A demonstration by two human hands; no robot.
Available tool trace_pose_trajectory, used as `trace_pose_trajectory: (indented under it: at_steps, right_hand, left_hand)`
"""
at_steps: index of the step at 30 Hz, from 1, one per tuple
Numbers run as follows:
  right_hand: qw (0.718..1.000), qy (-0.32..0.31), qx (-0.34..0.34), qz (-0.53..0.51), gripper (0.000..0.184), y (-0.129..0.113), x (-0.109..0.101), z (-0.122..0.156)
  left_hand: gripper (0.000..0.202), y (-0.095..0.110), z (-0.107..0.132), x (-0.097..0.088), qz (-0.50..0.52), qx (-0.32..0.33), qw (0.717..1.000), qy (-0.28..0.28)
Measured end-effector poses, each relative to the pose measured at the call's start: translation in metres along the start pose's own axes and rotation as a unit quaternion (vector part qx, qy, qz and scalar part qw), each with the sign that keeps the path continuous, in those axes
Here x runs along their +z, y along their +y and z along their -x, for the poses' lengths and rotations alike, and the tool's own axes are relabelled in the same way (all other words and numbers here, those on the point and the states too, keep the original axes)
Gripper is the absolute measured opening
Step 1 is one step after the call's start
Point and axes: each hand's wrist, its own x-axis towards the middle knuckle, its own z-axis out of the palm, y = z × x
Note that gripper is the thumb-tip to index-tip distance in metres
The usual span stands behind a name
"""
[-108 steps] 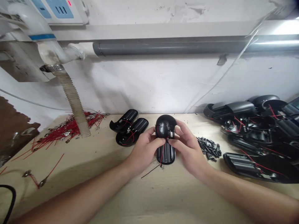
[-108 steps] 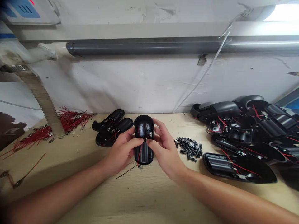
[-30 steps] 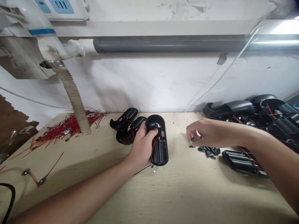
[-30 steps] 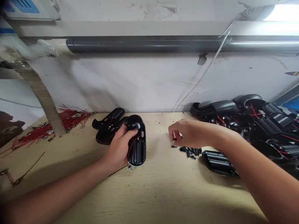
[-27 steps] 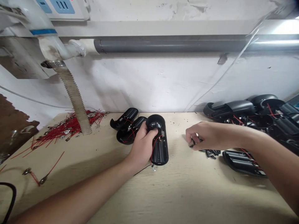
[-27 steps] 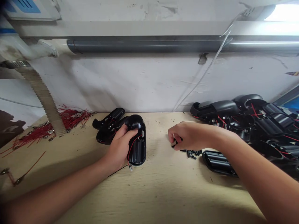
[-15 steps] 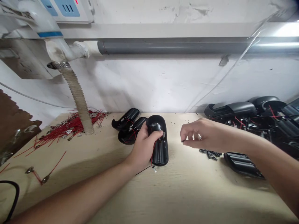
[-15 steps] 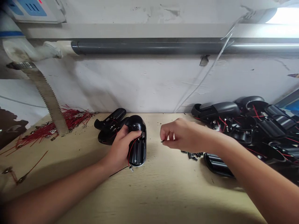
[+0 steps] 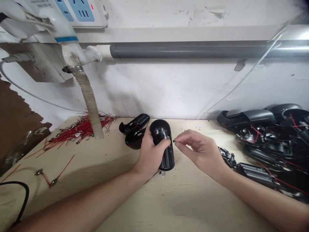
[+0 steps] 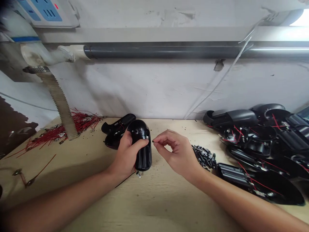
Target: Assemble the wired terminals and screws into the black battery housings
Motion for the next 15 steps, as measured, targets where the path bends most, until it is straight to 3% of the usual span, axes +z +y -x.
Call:
trace_pose_trajectory:
  at_steps: [5, 15]
  right_hand:
    - [0.998, 0.052, -0.02, 0.015, 0.021, 0.0042, 0.0028, 0.0081]
    - [0.997, 0.044, 0.062, -0.031, 0.01, 0.0049, 0.0051, 0.0078]
  left_hand:
    - [0.029, -0.0026, 0.0002, -0.0008, 0.021, -0.035, 0.999, -0.027]
    - [0.028, -0.0046, -0.0017, -0.0011, 0.016, -0.031, 0.998, -0.046]
